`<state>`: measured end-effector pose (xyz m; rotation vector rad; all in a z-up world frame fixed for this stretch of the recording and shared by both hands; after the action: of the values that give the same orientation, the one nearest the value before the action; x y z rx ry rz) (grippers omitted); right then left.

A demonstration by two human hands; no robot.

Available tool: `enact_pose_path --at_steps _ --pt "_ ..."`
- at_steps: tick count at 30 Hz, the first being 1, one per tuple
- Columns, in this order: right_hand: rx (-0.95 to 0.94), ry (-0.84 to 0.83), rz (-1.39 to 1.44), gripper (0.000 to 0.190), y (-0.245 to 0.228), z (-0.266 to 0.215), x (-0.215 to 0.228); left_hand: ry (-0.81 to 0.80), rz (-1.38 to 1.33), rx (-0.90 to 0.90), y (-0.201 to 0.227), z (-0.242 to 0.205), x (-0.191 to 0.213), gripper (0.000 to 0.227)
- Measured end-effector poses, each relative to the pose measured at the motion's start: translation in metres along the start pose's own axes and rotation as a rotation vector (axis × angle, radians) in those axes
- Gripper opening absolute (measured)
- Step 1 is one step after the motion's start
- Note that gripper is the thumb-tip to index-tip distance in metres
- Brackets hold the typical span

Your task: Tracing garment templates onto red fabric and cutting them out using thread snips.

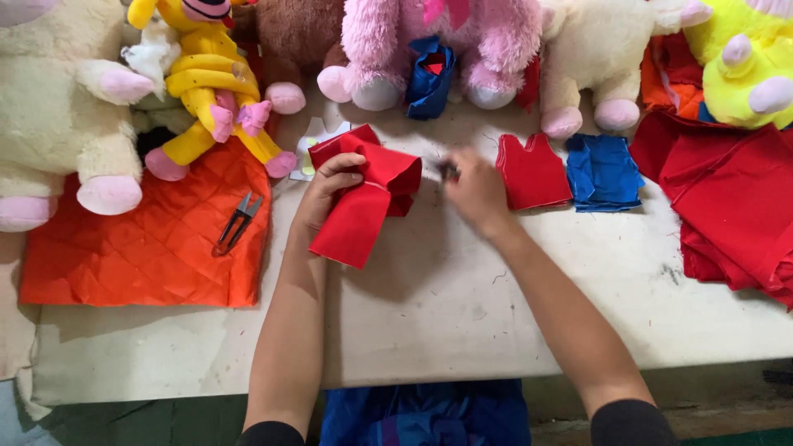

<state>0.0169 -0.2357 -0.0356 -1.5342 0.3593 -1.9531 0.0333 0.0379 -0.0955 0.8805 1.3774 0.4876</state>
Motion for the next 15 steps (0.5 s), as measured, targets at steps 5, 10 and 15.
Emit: enact_pose_path --at_steps 5,10,15 --pt "0.143 0.333 0.219 0.002 -0.015 0.079 0.029 -0.022 0.124 0.073 0.034 -0.016 -0.049 0.035" --pt "0.185 0.392 0.178 0.004 -0.029 0.127 0.048 -0.113 0.183 0.119 0.029 -0.016 -0.043 0.034" --pt "0.102 0.097 0.517 0.007 -0.025 0.104 0.035 -0.253 0.127 0.107 0.003 -0.013 -0.03 0.036"
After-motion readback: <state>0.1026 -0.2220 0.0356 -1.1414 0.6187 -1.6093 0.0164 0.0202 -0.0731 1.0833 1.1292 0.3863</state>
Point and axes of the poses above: each hand's wrist, its own z-axis towards the middle knuckle, its own x-axis out of the back of the hand, y = z × x, the point moved 1 cm from there along z, towards the middle knuckle
